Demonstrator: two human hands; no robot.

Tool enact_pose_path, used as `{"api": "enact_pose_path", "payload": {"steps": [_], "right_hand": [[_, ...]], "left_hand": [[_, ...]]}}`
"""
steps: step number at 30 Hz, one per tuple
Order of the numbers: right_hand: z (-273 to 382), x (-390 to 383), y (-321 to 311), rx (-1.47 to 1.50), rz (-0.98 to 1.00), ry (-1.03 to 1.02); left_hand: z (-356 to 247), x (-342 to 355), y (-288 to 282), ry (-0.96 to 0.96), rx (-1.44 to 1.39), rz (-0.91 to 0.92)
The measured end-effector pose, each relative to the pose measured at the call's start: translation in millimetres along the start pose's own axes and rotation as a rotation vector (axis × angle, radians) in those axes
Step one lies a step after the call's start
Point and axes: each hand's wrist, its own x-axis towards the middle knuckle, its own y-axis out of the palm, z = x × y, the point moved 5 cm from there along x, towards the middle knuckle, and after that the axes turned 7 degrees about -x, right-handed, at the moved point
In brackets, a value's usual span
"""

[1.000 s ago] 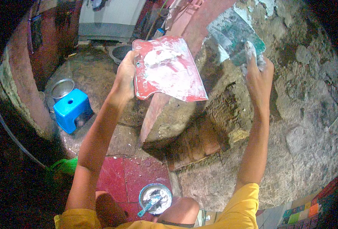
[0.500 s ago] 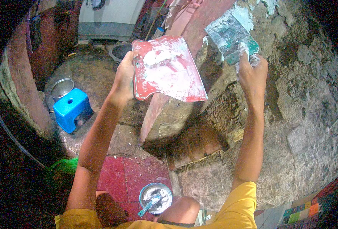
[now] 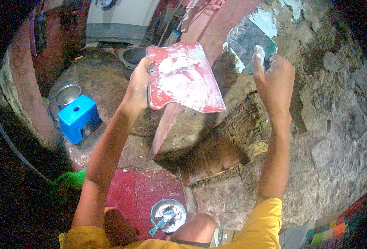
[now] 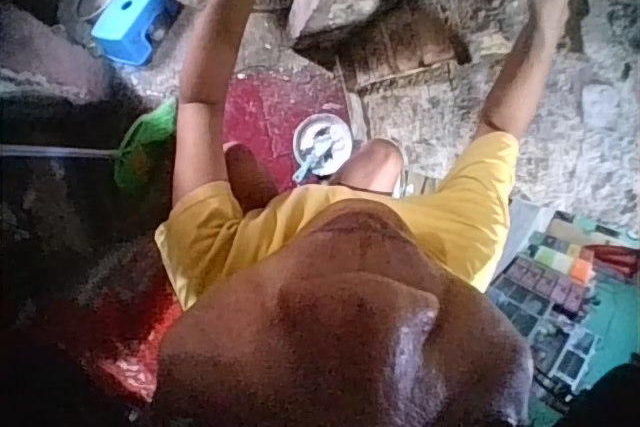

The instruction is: The person applies plaster to a stone wall using a putty knife and a hawk. The person scrapes plaster from the hawk and smears it onto specific areas of the wall, smoothing the surface in several locations.

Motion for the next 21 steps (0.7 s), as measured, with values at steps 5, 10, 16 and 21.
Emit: {"api": "enact_pose_path", "payload": {"steps": [5,10,16,21], "right_hand": [[-5.9,12.7,-0.4,-0.048,0.032,-0.032],[-11.4,16.6,-2.2,-0.053,0.057,-0.022],[-19.4,27.5,0.3,0.044,0.061,-0.002],[-25.0,41.5,-1.6,0.005,0.066,0.015]], "left_hand": [[-1.8,-2.6,-2.2,0.009,0.024,-0.020],[0.2,-4.5,-1.8,-0.049,0.001,-0.028],[4.1,1.1,-8.1,-0.022,0.008,-0.068],[6.6,2.5,-9.9,-0.032,-0.054,-0.045]]}}
